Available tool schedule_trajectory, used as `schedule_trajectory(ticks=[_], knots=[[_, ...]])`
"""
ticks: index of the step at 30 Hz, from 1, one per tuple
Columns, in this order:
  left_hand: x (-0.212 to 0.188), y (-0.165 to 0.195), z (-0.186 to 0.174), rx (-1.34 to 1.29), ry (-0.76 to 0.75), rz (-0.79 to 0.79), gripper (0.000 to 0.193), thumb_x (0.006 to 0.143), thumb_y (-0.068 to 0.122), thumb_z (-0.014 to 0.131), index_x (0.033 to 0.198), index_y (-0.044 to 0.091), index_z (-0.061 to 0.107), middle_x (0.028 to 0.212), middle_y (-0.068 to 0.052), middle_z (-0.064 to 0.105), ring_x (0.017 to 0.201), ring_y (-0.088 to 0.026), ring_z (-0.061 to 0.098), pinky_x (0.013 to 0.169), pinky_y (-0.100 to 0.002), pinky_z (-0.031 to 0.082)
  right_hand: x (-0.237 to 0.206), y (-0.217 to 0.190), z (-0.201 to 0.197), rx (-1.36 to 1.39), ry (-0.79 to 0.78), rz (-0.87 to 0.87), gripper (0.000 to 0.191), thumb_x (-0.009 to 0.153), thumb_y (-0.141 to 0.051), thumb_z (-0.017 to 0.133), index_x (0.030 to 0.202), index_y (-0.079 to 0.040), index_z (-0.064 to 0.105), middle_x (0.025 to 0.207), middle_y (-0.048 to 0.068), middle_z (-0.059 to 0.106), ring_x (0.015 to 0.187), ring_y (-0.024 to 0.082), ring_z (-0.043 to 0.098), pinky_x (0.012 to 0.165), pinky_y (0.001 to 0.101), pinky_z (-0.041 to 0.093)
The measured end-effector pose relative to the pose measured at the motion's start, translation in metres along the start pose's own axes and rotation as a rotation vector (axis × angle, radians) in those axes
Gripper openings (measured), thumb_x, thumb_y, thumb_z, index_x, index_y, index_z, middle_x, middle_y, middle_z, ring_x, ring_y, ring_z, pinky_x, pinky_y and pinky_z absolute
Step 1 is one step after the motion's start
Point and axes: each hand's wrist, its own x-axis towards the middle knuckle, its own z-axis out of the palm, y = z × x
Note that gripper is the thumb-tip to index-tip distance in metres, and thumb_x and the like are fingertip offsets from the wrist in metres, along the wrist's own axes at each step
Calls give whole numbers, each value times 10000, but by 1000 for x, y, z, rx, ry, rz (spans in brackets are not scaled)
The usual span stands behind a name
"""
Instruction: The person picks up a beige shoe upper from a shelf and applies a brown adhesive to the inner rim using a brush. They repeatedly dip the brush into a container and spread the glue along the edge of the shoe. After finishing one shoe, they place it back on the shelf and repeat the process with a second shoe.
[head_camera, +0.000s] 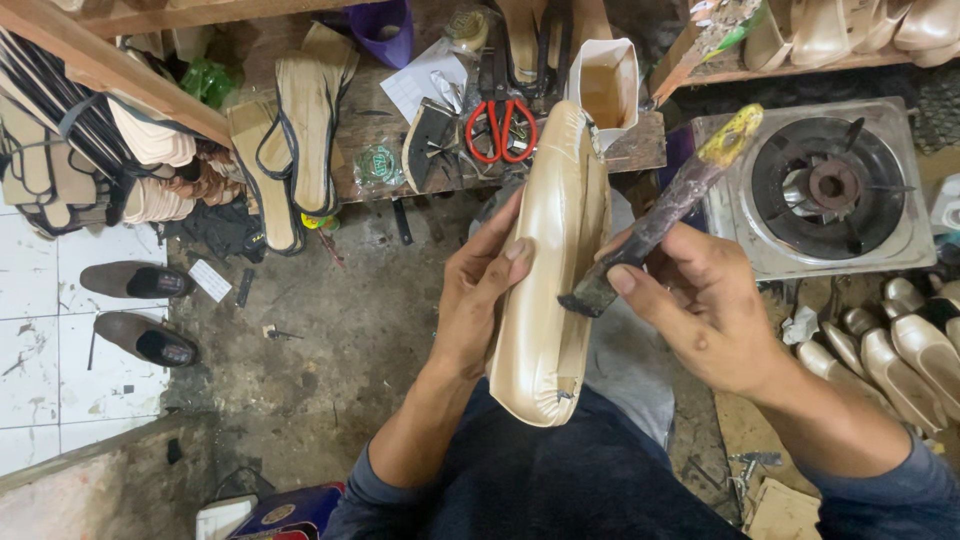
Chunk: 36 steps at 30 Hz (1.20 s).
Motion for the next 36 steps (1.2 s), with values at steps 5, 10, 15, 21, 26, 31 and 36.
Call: schedule_trajectory(ticks=[5, 10, 15, 21, 26, 31, 36], knots=[[0, 3, 2, -10, 8, -29, 649, 1000, 199, 686, 1565, -5, 442, 1493, -141, 589, 1279, -191, 612, 1095, -346, 502, 5, 5, -2, -6, 19, -65, 100, 977, -54, 648, 1069, -27, 677, 793, -52, 632, 617, 4, 458, 538, 201, 342], [-3, 8, 4, 28, 0, -56, 628, 1012, 187, 664, 1565, -13, 442, 1500, -139, 585, 1291, -179, 607, 1100, -327, 492, 10, 6, -4, 22, 63, -17, 98, 1004, -63, 654, 1089, -15, 663, 798, -39, 610, 676, 13, 474, 586, 200, 366], [-5, 11, 5, 55, -41, -52, 610, 1015, 158, 651, 1559, -18, 438, 1511, -131, 577, 1320, -171, 600, 1127, -319, 477, 14, 7, -6, 80, 80, -29, 104, 1023, -64, 641, 1112, -11, 646, 880, -32, 638, 782, 17, 544, 684, 197, 444], [-9, 13, 5, 91, -74, -95, 664, 976, 166, 694, 1565, -23, 453, 1440, -160, 630, 1262, -185, 626, 1106, -317, 479, 20, 10, -11, 74, 123, -6, 90, 1036, -62, 645, 1109, -11, 658, 855, -26, 627, 750, 28, 526, 664, 205, 426], [-11, 13, 6, 84, -85, -100, 661, 971, 173, 697, 1557, -21, 460, 1445, -151, 627, 1280, -190, 623, 1115, -322, 475, 24, 14, -15, 68, 147, -35, 93, 1049, -79, 643, 1104, -4, 650, 856, -20, 642, 757, 32, 547, 678, 207, 447], [-13, 12, 6, 100, -95, -84, 640, 983, 182, 687, 1550, -19, 469, 1476, -143, 614, 1322, -190, 613, 1143, -317, 467, 34, 19, -20, 163, 156, -38, 114, 1060, -93, 642, 1121, 2, 651, 933, -8, 677, 823, 49, 597, 746, 218, 493], [-14, 11, 6, 98, -80, -111, 641, 968, 178, 673, 1538, -24, 459, 1466, -156, 612, 1288, -211, 629, 1104, -351, 512, 42, 26, -22, 88, 212, -78, 133, 1089, -105, 645, 1156, 9, 657, 951, 18, 680, 823, 76, 599, 769, 251, 496]])
